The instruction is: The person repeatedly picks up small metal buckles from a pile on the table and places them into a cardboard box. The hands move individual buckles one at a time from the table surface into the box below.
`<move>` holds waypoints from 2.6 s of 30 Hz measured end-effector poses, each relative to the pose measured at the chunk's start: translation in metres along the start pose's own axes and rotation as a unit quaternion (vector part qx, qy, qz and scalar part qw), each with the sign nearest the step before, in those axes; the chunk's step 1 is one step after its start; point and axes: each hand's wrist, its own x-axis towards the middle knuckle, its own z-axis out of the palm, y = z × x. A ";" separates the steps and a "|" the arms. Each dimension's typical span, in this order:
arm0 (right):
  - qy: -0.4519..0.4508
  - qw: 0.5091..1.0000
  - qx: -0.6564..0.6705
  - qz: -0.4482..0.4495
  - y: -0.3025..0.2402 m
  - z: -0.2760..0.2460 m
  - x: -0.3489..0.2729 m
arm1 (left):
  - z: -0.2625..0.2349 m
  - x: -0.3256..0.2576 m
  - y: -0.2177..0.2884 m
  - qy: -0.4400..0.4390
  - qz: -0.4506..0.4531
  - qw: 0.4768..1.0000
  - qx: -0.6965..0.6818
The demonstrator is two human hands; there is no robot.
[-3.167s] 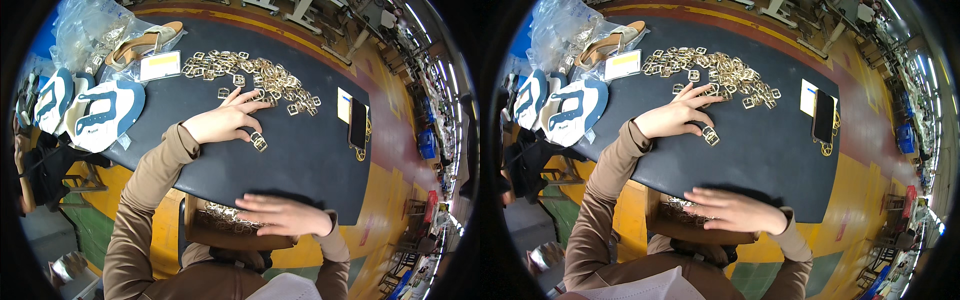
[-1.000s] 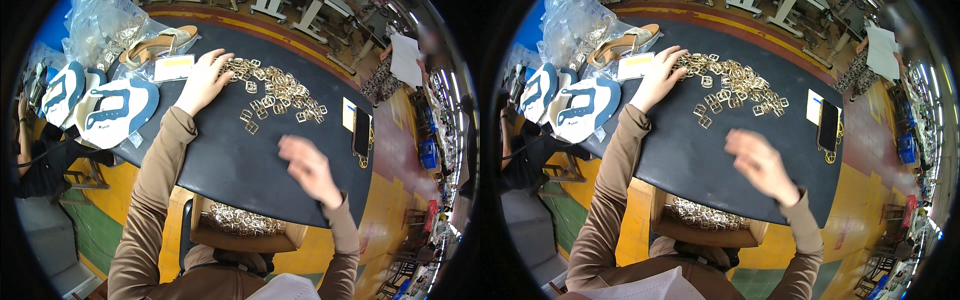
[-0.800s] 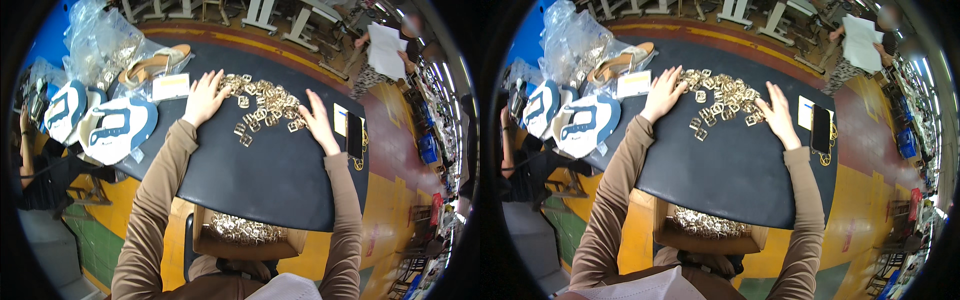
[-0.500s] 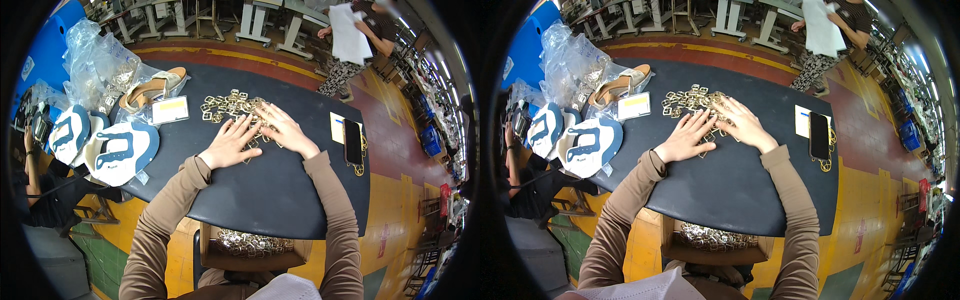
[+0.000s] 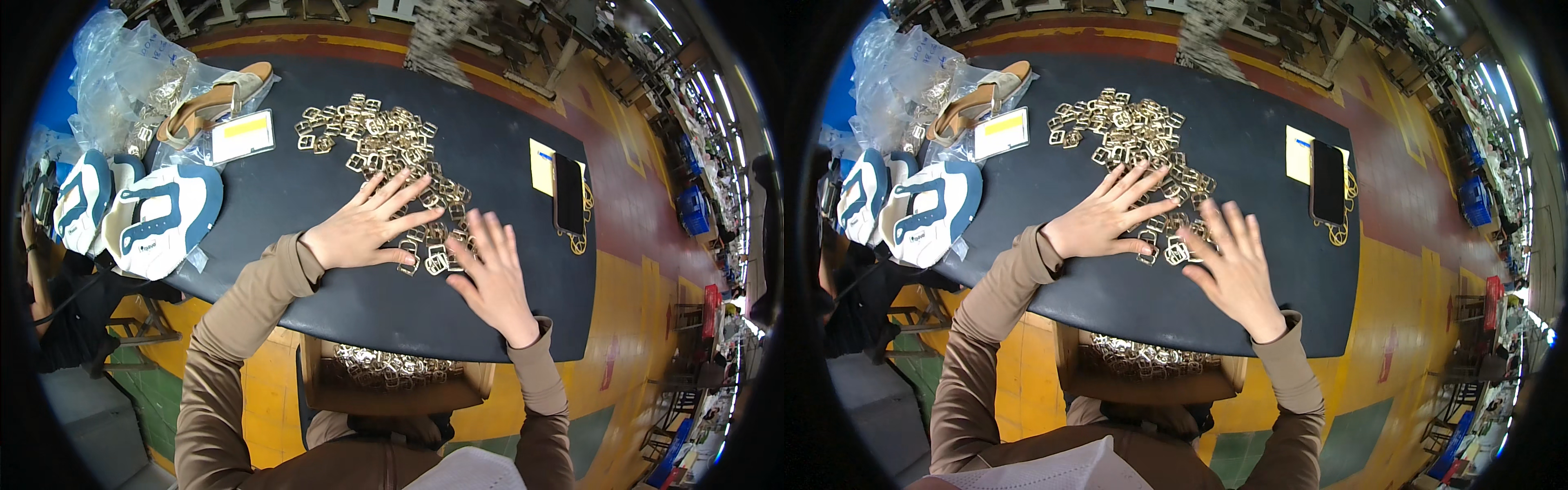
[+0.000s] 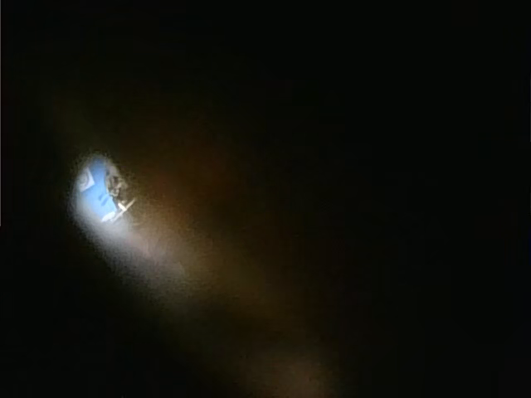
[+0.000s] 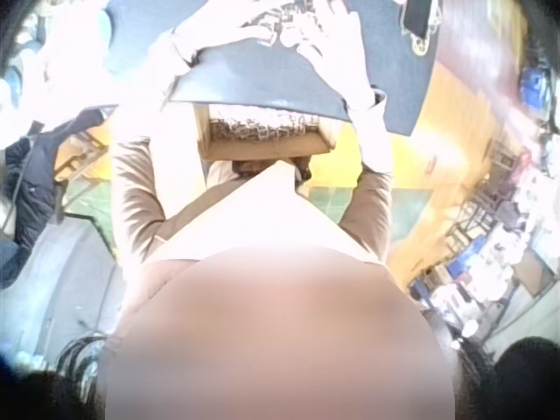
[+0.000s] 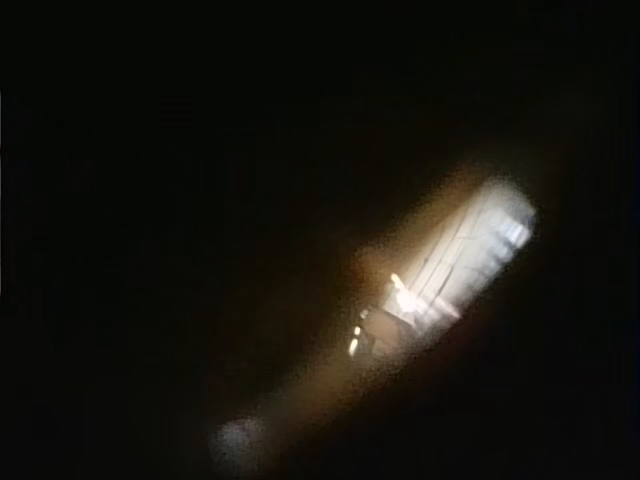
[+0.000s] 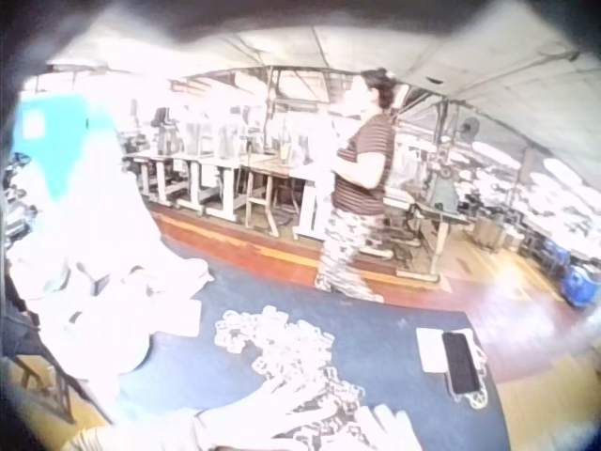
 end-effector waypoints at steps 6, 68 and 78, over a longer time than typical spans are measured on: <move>-0.066 0.996 0.042 0.033 -0.030 0.002 -0.031 | 0.002 0.000 0.014 -0.049 0.040 0.998 -0.003; -0.047 0.971 0.231 0.040 -0.084 0.011 -0.048 | -0.015 0.004 0.023 0.058 0.044 0.995 -0.067; -0.051 0.849 0.513 -0.117 -0.083 -0.002 -0.056 | -0.001 0.001 0.025 0.011 0.071 0.994 -0.084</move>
